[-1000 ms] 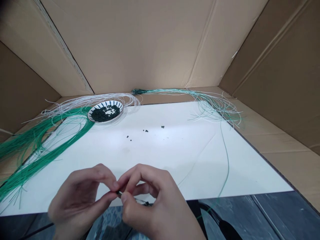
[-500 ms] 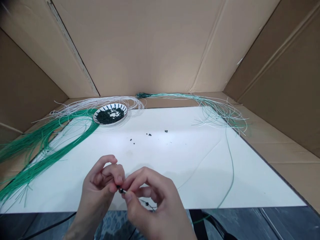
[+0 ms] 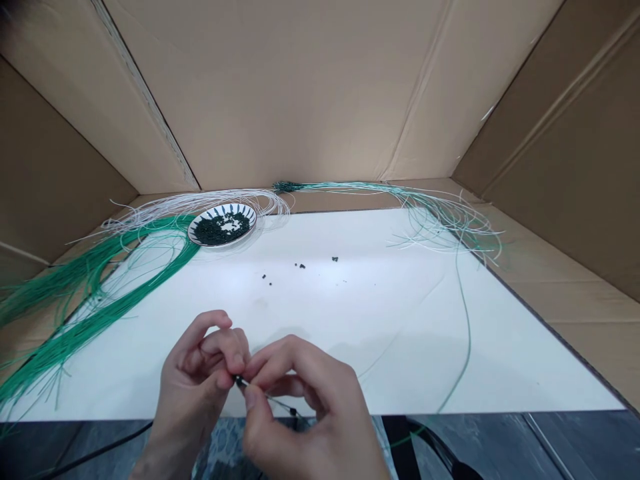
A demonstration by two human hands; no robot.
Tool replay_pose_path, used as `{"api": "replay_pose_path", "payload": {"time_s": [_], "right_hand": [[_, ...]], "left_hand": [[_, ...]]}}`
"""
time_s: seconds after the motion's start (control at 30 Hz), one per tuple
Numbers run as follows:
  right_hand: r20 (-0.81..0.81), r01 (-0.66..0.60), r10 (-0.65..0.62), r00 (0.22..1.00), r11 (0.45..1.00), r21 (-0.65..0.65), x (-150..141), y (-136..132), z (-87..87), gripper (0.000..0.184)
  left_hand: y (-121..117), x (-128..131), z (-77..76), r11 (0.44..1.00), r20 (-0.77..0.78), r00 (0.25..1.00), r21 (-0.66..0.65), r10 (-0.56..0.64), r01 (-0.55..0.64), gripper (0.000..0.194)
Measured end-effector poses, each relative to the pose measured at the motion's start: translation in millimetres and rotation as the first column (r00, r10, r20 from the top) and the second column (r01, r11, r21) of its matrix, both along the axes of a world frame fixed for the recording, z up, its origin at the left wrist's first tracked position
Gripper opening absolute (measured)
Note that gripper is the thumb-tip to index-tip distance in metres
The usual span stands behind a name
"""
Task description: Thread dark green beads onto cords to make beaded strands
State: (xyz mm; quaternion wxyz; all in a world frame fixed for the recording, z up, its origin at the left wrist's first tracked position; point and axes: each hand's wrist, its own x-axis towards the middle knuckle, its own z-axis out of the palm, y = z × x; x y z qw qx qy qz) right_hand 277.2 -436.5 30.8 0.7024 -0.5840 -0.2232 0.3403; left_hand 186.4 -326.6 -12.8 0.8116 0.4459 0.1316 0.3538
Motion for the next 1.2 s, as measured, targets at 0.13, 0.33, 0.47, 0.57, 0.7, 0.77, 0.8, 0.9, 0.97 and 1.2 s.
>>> {"api": "replay_pose_path", "payload": {"time_s": [0.13, 0.33, 0.47, 0.57, 0.7, 0.77, 0.8, 0.9, 0.97, 1.2], "right_hand": [[0.066, 0.0, 0.002, 0.998, 0.999, -0.032, 0, -1, 0.7, 0.016], [0.202, 0.044, -0.033, 0.979, 0.998, -0.053, 0, -4, 4.4, 0.017], [0.252, 0.012, 0.001, 0.968, 0.999, -0.047, 3, -6, 7.6, 0.017], [0.289, 0.009, 0.003, 0.957, 0.999, -0.039, 5, -7, 8.8, 0.018], [0.317, 0.005, 0.008, 0.948, 0.999, -0.04, 5, -7, 8.5, 0.018], [0.323, -0.002, 0.017, 0.946, 0.999, -0.048, 5, -7, 7.7, 0.018], [0.32, -0.008, 0.026, 0.947, 0.998, -0.057, 5, -7, 7.1, 0.018], [0.294, -0.038, 0.061, 0.954, 0.996, -0.082, 7, -6, 5.0, 0.016], [0.282, -0.069, 0.091, 0.955, 0.994, -0.088, 9, -7, 3.6, 0.015], [0.225, -0.182, 0.202, 0.953, 0.977, -0.106, 17, -9, 1.6, 0.017]], "left_hand": [[3, -2, -0.3, 0.993, 0.003, 1.0, 0.116, 0.0, -0.001, 0.034], [14, -5, -3.7, 0.936, 0.002, 1.0, 0.351, -0.012, 0.011, 0.037], [8, -4, 6.1, 0.951, -0.084, 0.993, 0.305, 0.082, -0.053, 0.034], [3, -3, 12.5, 0.966, -0.112, 0.988, 0.25, 0.104, -0.073, 0.034], [4, -3, 15.2, 0.953, -0.073, 0.995, 0.3, 0.062, -0.037, 0.034], [5, -4, 15.5, 0.953, -0.087, 0.992, 0.295, 0.095, -0.065, 0.033], [6, -5, 15.7, 0.951, -0.093, 0.99, 0.3, 0.104, -0.071, 0.032], [11, -7, 15.8, 0.921, -0.084, 0.996, 0.389, 0.039, -0.003, 0.036], [14, -9, 15.6, 0.896, -0.095, 0.995, 0.442, -0.003, 0.045, 0.041], [23, -11, 15.9, 0.841, -0.13, 0.991, 0.532, -0.033, 0.097, 0.045]]}}
